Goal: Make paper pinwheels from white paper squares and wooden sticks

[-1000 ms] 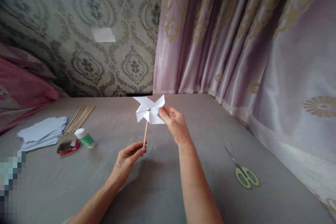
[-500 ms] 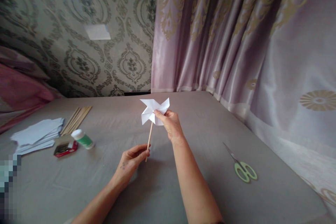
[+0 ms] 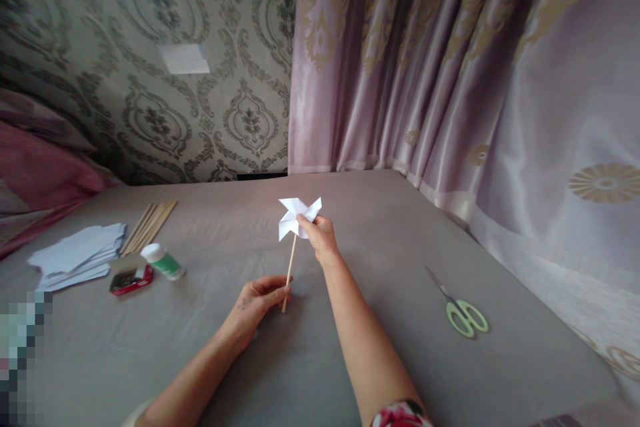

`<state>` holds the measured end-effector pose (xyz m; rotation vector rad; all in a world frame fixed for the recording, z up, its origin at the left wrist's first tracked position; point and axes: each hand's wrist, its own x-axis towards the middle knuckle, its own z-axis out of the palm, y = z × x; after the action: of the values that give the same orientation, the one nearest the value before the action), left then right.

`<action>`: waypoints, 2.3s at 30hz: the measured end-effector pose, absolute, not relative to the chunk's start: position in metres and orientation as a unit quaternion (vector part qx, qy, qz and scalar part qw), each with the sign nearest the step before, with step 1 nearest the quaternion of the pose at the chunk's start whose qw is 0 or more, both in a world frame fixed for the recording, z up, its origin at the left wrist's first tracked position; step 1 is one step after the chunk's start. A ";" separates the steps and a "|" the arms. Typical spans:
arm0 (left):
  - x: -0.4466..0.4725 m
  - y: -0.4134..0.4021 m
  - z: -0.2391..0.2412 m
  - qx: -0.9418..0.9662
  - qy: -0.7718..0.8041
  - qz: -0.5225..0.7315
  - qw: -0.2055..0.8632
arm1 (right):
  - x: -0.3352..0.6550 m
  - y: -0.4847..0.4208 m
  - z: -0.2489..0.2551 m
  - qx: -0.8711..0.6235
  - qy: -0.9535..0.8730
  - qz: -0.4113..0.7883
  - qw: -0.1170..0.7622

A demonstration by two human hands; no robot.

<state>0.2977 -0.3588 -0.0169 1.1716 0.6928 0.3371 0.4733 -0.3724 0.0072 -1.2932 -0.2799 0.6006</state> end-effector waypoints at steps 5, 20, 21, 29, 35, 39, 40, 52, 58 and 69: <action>0.299 -0.357 -0.023 0.559 0.322 0.123 0.754 | 0.475 -0.363 -0.019 -0.603 -0.102 0.281 0.740; 0.302 -0.355 -0.029 0.597 0.295 0.118 0.737 | 0.478 -0.360 -0.038 -0.612 -0.052 0.311 0.725; 0.302 -0.355 -0.030 0.593 0.294 0.119 0.740 | 0.478 -0.360 -0.038 -0.614 -0.051 0.313 0.722; 0.305 -0.352 -0.028 0.572 0.301 0.118 0.754 | 0.478 -0.357 -0.037 -0.639 -0.074 0.333 0.690; 0.303 -0.345 -0.029 0.550 0.295 0.118 0.772 | 0.477 -0.362 -0.023 -0.646 -0.113 0.348 0.670; 0.301 -0.342 -0.025 0.519 0.309 0.172 0.778 | 0.463 -0.385 -0.015 -0.677 -0.135 0.335 0.641; 0.301 -0.341 -0.023 0.520 0.315 0.193 0.770 | 0.457 -0.393 -0.014 -0.689 -0.145 0.326 0.631; 0.298 -0.336 -0.021 0.540 0.326 0.262 0.731 | 0.395 -0.447 -0.016 -0.795 -0.359 0.177 0.456; 0.298 -0.334 -0.022 0.531 0.332 0.270 0.732 | 0.387 -0.443 -0.020 -0.795 -0.379 0.154 0.448; 0.300 -0.332 -0.022 0.515 0.338 0.267 0.741 | 0.391 -0.438 -0.020 -0.778 -0.361 0.183 0.481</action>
<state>0.3000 -0.3321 -0.0223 1.1290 0.7409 0.5855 0.3911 -0.4384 -0.0198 -1.8973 -0.8812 0.4452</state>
